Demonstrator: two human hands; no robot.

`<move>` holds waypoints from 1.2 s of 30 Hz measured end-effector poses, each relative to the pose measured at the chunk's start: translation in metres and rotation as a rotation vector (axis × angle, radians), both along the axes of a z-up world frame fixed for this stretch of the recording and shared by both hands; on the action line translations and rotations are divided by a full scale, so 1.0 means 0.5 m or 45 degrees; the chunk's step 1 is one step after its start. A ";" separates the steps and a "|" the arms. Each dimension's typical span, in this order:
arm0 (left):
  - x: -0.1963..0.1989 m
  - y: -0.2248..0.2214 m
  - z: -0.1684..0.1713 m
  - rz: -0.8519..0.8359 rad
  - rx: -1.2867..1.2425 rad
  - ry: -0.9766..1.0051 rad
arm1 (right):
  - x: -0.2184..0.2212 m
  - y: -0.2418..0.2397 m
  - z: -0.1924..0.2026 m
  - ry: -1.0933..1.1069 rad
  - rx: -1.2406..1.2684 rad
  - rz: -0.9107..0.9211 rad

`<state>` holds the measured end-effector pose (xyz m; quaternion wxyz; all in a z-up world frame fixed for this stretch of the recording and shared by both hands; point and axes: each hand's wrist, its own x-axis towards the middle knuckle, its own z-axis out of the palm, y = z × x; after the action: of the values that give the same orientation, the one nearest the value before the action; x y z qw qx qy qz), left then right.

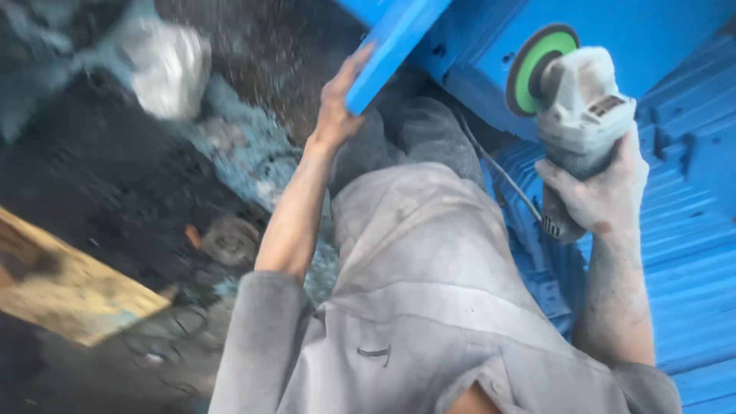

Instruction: Grind the edges of blue industrial components using a handheld angle grinder.

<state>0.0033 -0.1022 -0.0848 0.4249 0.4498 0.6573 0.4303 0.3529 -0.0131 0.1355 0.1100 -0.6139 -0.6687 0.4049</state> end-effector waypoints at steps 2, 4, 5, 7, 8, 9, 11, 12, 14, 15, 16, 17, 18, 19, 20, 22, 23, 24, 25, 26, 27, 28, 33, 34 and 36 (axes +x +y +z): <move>0.000 0.032 -0.022 -0.108 0.205 0.077 | -0.043 0.016 0.000 -0.148 0.058 0.211; 0.020 0.024 -0.035 -0.101 0.210 0.053 | -0.097 0.023 0.010 -0.255 0.072 0.324; 0.023 0.030 -0.042 -0.113 0.236 0.057 | -0.127 0.030 0.010 -0.338 0.108 0.418; 0.038 0.028 -0.056 -0.126 0.216 0.092 | -0.182 0.040 0.013 -0.411 0.126 0.526; 0.044 0.029 -0.063 -0.152 0.187 0.131 | -0.210 0.046 0.013 -0.477 0.136 0.622; 0.045 0.031 -0.064 -0.151 0.197 0.127 | -0.228 0.041 0.016 -0.485 0.144 0.621; 0.054 0.038 -0.064 -0.159 0.173 0.005 | -0.260 0.035 0.021 -0.512 0.119 0.745; 0.052 0.037 -0.059 -0.156 0.179 -0.001 | -0.266 0.035 0.020 -0.521 0.123 0.747; 0.052 0.038 -0.052 -0.223 0.168 0.052 | -0.273 0.030 0.015 -0.571 0.083 0.862; 0.049 0.041 -0.047 -0.228 0.178 0.048 | -0.271 0.036 0.012 -0.578 0.090 0.854; 0.046 0.044 -0.041 -0.225 0.147 -0.011 | -0.269 0.043 0.010 -0.607 0.089 0.892; 0.042 0.042 -0.035 -0.216 0.108 -0.067 | -0.267 0.050 0.006 -0.630 0.083 0.937; 0.048 0.040 -0.049 -0.216 0.110 -0.068 | -0.260 0.066 0.002 -0.632 0.085 0.937; 0.052 0.030 -0.061 -0.217 0.207 0.002 | -0.254 0.078 -0.002 -0.641 0.139 0.920; 0.056 0.019 -0.073 -0.220 0.305 0.071 | -0.248 0.089 -0.006 -0.649 0.194 0.902; 0.058 0.017 -0.062 -0.212 0.238 0.109 | -0.187 0.142 -0.032 -0.602 0.305 0.840; 0.059 0.024 -0.059 -0.198 0.180 0.143 | -0.157 0.174 -0.046 -0.561 0.423 0.779; 0.052 0.035 -0.049 -0.192 0.189 0.152 | -0.129 0.211 -0.057 -0.554 0.436 0.782; 0.047 0.033 -0.036 -0.202 0.124 0.149 | -0.098 0.237 -0.068 -0.569 0.470 0.758; 0.043 0.031 -0.023 -0.212 0.060 0.146 | -0.066 0.262 -0.079 -0.585 0.505 0.734; 0.039 0.029 -0.015 -0.221 0.056 0.147 | -0.055 0.273 -0.080 -0.584 0.499 0.726; 0.035 0.028 -0.006 -0.211 -0.059 0.062 | -0.044 0.284 -0.080 -0.647 0.551 0.695; 0.006 0.031 -0.013 -0.246 0.118 0.092 | -0.124 0.238 -0.046 -0.593 0.595 0.638; 0.005 0.026 -0.006 -0.247 0.142 0.098 | -0.147 0.218 -0.041 -0.571 0.453 0.704; 0.009 0.030 0.005 -0.286 0.213 0.114 | -0.183 0.177 -0.035 -0.558 0.348 0.716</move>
<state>0.0076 -0.0870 -0.0821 0.4017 0.5732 0.5828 0.4129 0.2614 0.0756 0.1182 -0.0700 -0.4582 -0.8665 0.1854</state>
